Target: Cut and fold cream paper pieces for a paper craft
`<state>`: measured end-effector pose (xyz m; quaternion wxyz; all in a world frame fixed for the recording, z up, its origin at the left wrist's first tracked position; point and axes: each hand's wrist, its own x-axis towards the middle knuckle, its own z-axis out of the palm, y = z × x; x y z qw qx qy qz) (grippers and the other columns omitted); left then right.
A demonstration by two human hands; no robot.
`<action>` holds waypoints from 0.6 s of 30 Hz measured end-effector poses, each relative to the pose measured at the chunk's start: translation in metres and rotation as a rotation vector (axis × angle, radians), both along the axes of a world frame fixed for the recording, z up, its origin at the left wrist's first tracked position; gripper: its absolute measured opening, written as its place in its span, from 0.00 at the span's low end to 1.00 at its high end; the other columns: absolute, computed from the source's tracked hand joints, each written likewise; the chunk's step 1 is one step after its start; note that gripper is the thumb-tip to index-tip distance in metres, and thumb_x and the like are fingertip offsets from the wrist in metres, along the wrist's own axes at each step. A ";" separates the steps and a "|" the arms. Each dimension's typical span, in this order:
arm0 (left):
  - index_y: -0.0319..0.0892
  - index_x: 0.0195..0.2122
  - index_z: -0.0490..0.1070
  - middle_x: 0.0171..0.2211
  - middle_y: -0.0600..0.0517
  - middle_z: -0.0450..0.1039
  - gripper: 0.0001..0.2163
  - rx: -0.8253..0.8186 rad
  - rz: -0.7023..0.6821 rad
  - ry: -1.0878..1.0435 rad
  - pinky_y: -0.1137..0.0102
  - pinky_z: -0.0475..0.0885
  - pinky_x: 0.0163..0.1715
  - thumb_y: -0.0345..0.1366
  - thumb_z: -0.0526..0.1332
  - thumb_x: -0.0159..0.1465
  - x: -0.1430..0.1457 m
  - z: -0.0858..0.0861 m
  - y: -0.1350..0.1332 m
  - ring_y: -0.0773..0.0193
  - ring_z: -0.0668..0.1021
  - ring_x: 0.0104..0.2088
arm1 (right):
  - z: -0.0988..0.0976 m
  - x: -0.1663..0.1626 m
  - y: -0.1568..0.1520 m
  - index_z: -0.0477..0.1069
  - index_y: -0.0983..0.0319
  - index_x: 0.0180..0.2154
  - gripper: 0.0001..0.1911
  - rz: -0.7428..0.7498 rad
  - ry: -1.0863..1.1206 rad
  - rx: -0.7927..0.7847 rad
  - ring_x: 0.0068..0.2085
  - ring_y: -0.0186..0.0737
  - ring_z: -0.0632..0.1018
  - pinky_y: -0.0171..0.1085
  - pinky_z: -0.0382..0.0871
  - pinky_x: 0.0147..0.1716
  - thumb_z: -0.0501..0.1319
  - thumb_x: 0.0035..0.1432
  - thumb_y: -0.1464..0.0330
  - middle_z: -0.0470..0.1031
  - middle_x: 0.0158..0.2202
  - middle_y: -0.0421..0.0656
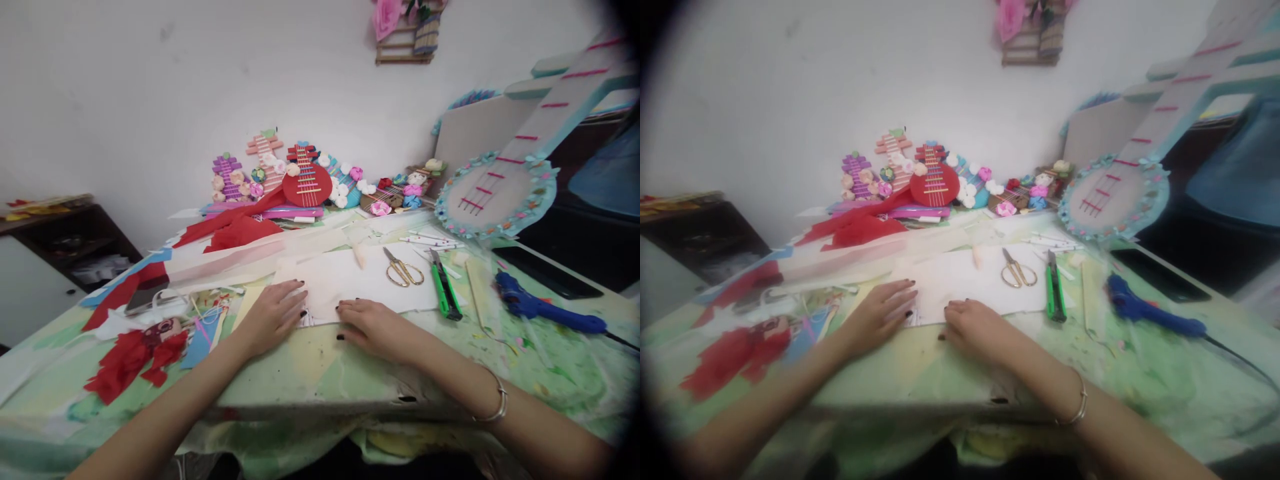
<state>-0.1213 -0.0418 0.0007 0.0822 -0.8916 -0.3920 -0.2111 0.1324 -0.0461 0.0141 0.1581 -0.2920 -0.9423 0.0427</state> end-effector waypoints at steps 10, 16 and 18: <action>0.41 0.40 0.71 0.39 0.45 0.72 0.11 -0.061 -0.145 0.090 0.64 0.66 0.42 0.29 0.50 0.64 0.031 0.009 0.012 0.60 0.72 0.42 | 0.003 0.020 0.052 0.75 0.65 0.33 0.09 -0.136 0.086 0.087 0.49 0.46 0.73 0.43 0.66 0.48 0.56 0.56 0.72 0.72 0.49 0.54; 0.38 0.35 0.71 0.31 0.46 0.71 0.09 -0.012 -0.043 0.098 0.65 0.66 0.36 0.28 0.50 0.63 0.044 0.002 0.022 0.59 0.71 0.34 | -0.003 0.000 0.045 0.73 0.64 0.40 0.12 -0.088 0.144 0.020 0.46 0.44 0.73 0.41 0.66 0.46 0.59 0.52 0.74 0.75 0.44 0.49; 0.37 0.36 0.69 0.31 0.47 0.71 0.08 -0.066 0.028 -0.026 0.67 0.67 0.36 0.26 0.52 0.60 0.050 -0.001 0.027 0.60 0.72 0.34 | -0.003 -0.009 0.043 0.73 0.64 0.41 0.13 -0.100 0.100 -0.005 0.44 0.43 0.73 0.39 0.66 0.43 0.60 0.51 0.74 0.76 0.41 0.49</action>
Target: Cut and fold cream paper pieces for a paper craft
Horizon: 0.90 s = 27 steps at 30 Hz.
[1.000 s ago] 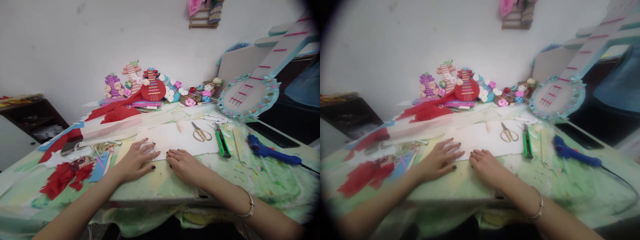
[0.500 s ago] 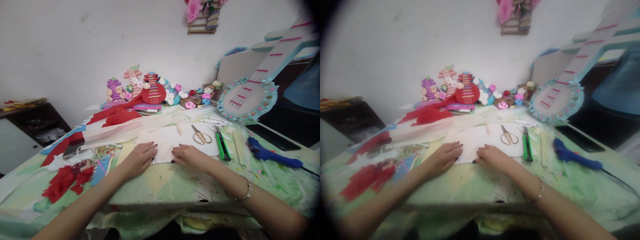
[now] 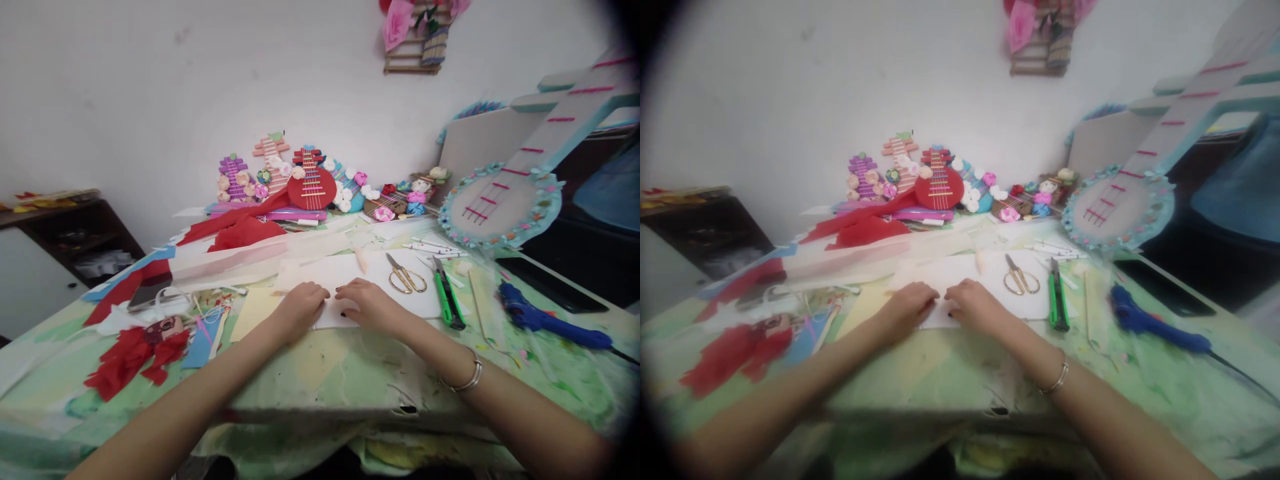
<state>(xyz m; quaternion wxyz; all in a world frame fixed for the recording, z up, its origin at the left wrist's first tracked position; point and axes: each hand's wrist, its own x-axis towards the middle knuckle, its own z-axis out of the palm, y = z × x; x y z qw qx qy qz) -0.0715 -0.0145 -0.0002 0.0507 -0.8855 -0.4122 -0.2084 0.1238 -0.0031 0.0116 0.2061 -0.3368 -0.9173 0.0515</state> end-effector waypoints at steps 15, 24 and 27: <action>0.44 0.37 0.75 0.40 0.49 0.76 0.09 -0.199 -0.225 -0.281 0.63 0.64 0.46 0.29 0.59 0.56 -0.028 0.001 0.013 0.59 0.72 0.43 | -0.009 0.000 0.002 0.74 0.62 0.32 0.08 -0.051 -0.030 0.005 0.33 0.38 0.75 0.33 0.61 0.35 0.55 0.55 0.74 0.77 0.29 0.45; 0.42 0.31 0.72 0.33 0.50 0.74 0.05 -0.117 -0.126 -0.212 0.64 0.63 0.42 0.28 0.58 0.58 -0.008 -0.005 0.009 0.59 0.71 0.39 | -0.008 -0.001 0.001 0.75 0.62 0.31 0.09 -0.077 0.135 -0.025 0.30 0.37 0.76 0.36 0.64 0.39 0.56 0.55 0.71 0.78 0.27 0.43; 0.41 0.31 0.70 0.33 0.49 0.71 0.05 -0.118 -0.111 -0.177 0.65 0.64 0.40 0.27 0.56 0.59 -0.007 -0.004 0.007 0.60 0.70 0.38 | -0.004 -0.001 -0.002 0.76 0.62 0.32 0.09 -0.108 0.164 -0.070 0.32 0.39 0.76 0.35 0.66 0.36 0.57 0.54 0.69 0.78 0.29 0.44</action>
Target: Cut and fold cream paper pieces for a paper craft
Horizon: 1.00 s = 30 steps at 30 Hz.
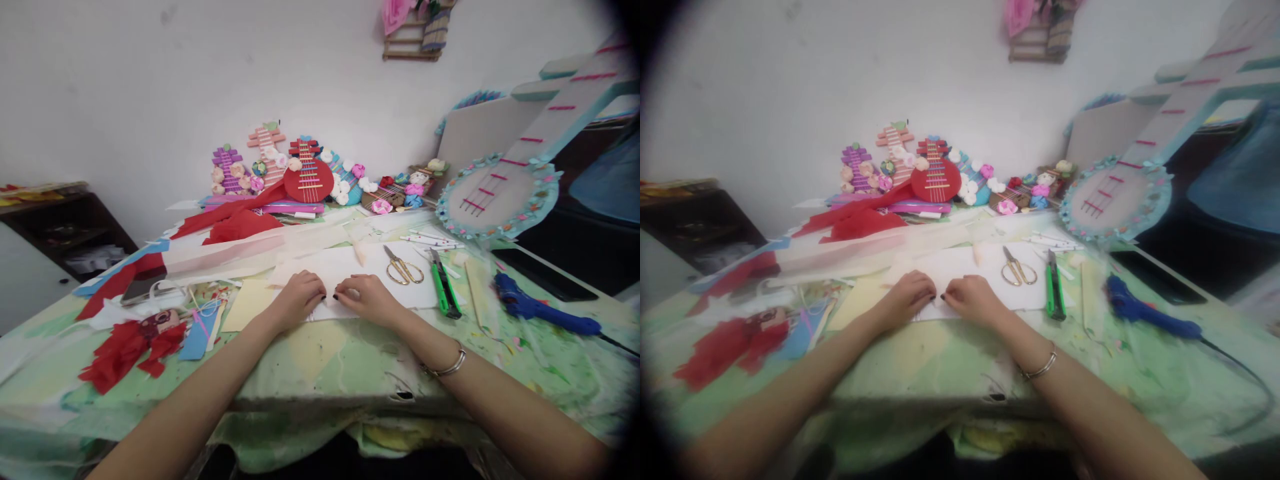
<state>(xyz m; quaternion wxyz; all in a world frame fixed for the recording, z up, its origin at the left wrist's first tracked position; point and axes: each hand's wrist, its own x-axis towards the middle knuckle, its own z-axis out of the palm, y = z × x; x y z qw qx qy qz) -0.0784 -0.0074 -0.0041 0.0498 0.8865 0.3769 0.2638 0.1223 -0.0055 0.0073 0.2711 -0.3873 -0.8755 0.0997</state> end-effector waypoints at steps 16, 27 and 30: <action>0.40 0.34 0.68 0.34 0.49 0.67 0.08 -0.080 -0.078 -0.021 0.67 0.65 0.40 0.24 0.56 0.54 -0.001 0.009 -0.010 0.60 0.69 0.39 | -0.002 -0.005 -0.006 0.72 0.62 0.30 0.06 0.095 -0.156 0.012 0.30 0.34 0.75 0.51 0.50 0.54 0.56 0.55 0.73 0.76 0.28 0.40; 0.40 0.32 0.65 0.34 0.49 0.65 0.05 -0.085 -0.053 0.020 0.66 0.65 0.38 0.27 0.51 0.61 0.001 0.003 -0.005 0.61 0.68 0.37 | 0.002 -0.005 -0.009 0.71 0.61 0.31 0.04 0.076 -0.047 -0.062 0.31 0.36 0.75 0.52 0.52 0.54 0.59 0.54 0.68 0.76 0.28 0.40; 0.40 0.32 0.64 0.33 0.50 0.65 0.05 -0.115 -0.036 -0.020 0.67 0.65 0.37 0.27 0.50 0.62 0.002 0.004 -0.006 0.62 0.67 0.35 | -0.002 -0.005 -0.009 0.70 0.60 0.36 0.10 0.128 -0.027 -0.026 0.43 0.43 0.74 0.56 0.50 0.54 0.63 0.49 0.67 0.76 0.40 0.45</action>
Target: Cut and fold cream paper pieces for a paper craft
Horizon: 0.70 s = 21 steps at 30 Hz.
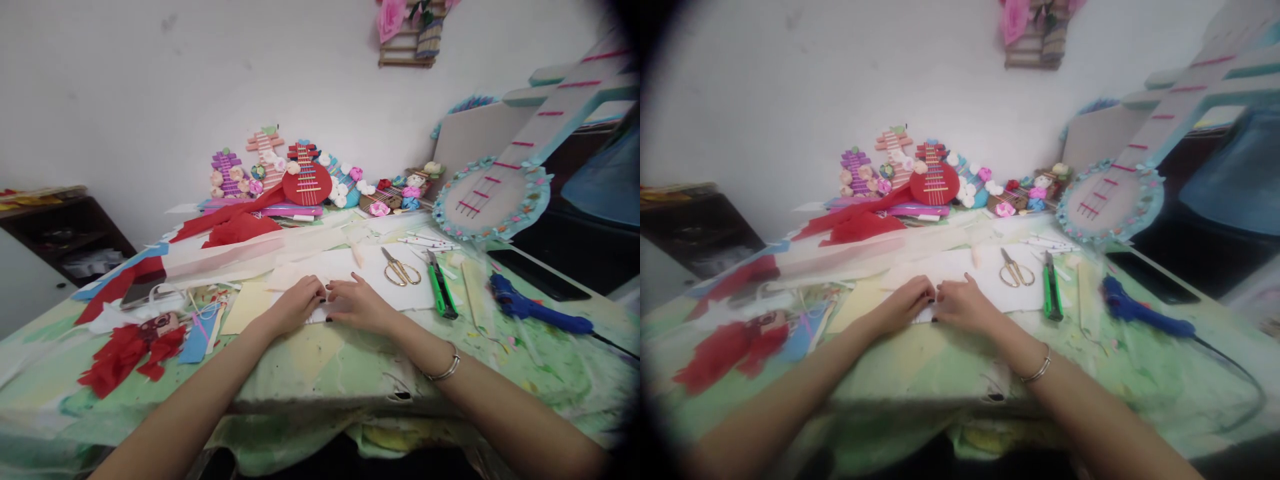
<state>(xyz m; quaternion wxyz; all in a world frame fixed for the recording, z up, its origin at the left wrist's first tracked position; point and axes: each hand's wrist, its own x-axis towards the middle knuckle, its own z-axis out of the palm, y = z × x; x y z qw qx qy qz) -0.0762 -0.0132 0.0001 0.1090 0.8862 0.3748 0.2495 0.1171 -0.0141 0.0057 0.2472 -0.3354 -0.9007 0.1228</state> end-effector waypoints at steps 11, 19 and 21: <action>0.40 0.34 0.62 0.34 0.50 0.65 0.09 -0.008 0.064 -0.124 0.69 0.64 0.33 0.31 0.61 0.53 -0.001 0.004 -0.002 0.62 0.67 0.35 | -0.006 0.006 0.015 0.77 0.59 0.30 0.07 -0.055 0.280 -0.020 0.35 0.38 0.75 0.36 0.66 0.37 0.63 0.49 0.76 0.79 0.31 0.42; 0.40 0.26 0.70 0.26 0.51 0.68 0.06 -0.037 -0.032 -0.132 0.69 0.65 0.34 0.24 0.57 0.51 -0.002 0.013 -0.004 0.63 0.69 0.32 | -0.007 0.015 0.021 0.79 0.59 0.27 0.10 -0.065 0.208 -0.104 0.34 0.38 0.75 0.34 0.67 0.36 0.63 0.45 0.79 0.79 0.28 0.40; 0.40 0.26 0.72 0.25 0.52 0.69 0.07 -0.070 -0.036 -0.140 0.70 0.65 0.32 0.24 0.57 0.50 -0.003 0.014 -0.004 0.64 0.69 0.31 | -0.005 0.016 0.021 0.79 0.59 0.26 0.11 -0.066 0.138 -0.090 0.35 0.39 0.75 0.34 0.67 0.35 0.62 0.44 0.80 0.78 0.27 0.40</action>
